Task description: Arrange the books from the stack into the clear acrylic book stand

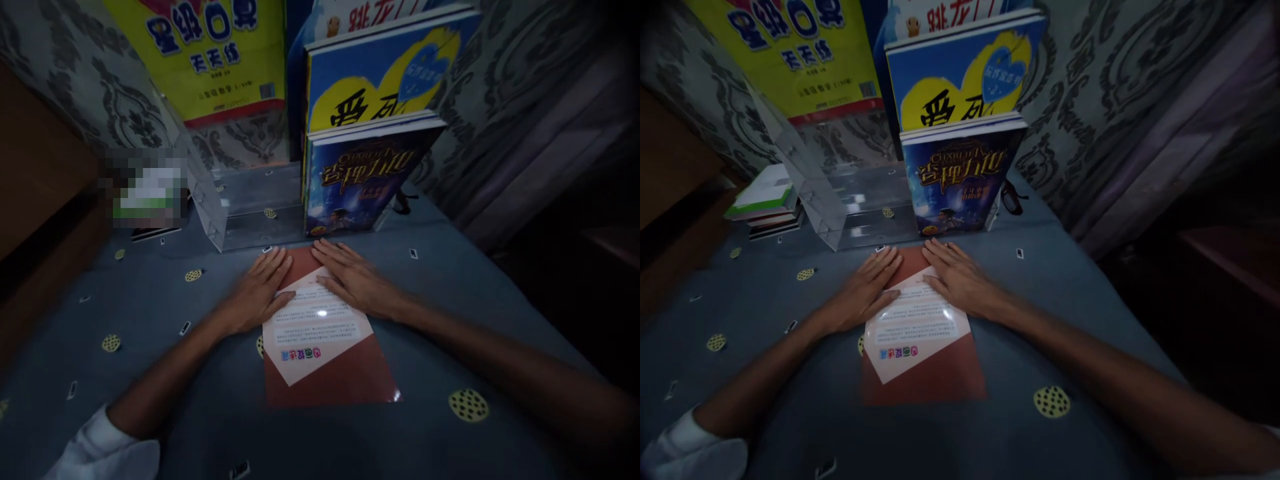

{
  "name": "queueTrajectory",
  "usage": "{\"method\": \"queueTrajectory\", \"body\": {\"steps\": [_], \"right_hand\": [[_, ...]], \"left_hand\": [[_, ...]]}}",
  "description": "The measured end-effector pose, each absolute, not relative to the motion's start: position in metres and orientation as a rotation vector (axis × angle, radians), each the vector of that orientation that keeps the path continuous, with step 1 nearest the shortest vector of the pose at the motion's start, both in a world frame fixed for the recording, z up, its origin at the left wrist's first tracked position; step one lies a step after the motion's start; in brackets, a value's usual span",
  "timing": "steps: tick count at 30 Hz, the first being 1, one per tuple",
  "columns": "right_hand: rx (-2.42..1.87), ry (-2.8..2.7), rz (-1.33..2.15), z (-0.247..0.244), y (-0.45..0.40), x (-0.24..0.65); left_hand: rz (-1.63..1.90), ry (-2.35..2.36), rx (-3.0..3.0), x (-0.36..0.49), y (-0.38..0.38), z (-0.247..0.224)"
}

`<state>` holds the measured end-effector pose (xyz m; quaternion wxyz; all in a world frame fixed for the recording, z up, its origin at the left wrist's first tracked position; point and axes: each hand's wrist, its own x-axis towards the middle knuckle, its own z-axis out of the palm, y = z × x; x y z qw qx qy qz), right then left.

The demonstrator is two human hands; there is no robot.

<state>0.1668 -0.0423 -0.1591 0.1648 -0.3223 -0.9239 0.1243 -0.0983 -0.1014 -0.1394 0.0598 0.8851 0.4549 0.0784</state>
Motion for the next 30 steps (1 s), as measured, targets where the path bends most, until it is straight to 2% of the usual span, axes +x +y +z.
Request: {"method": "queueTrajectory", "body": {"steps": [7,15,22,30], "right_hand": [[-0.992,-2.645,0.316,-0.157,-0.045,0.16],[-1.011,-2.645,0.315,-0.155,-0.046,0.158],[-1.064,-2.679,0.272,-0.148,-0.053,0.155],[-0.839,-2.744,0.337,-0.151,-0.11,0.182]], "left_hand": [[0.097,1.233,2.731,-0.091,-0.114,-0.135],[0.183,0.946,2.808,-0.07,-0.181,-0.131],[0.212,0.97,2.848,-0.066,-0.198,-0.132],[0.264,0.983,2.846,-0.067,-0.198,-0.136]]}}
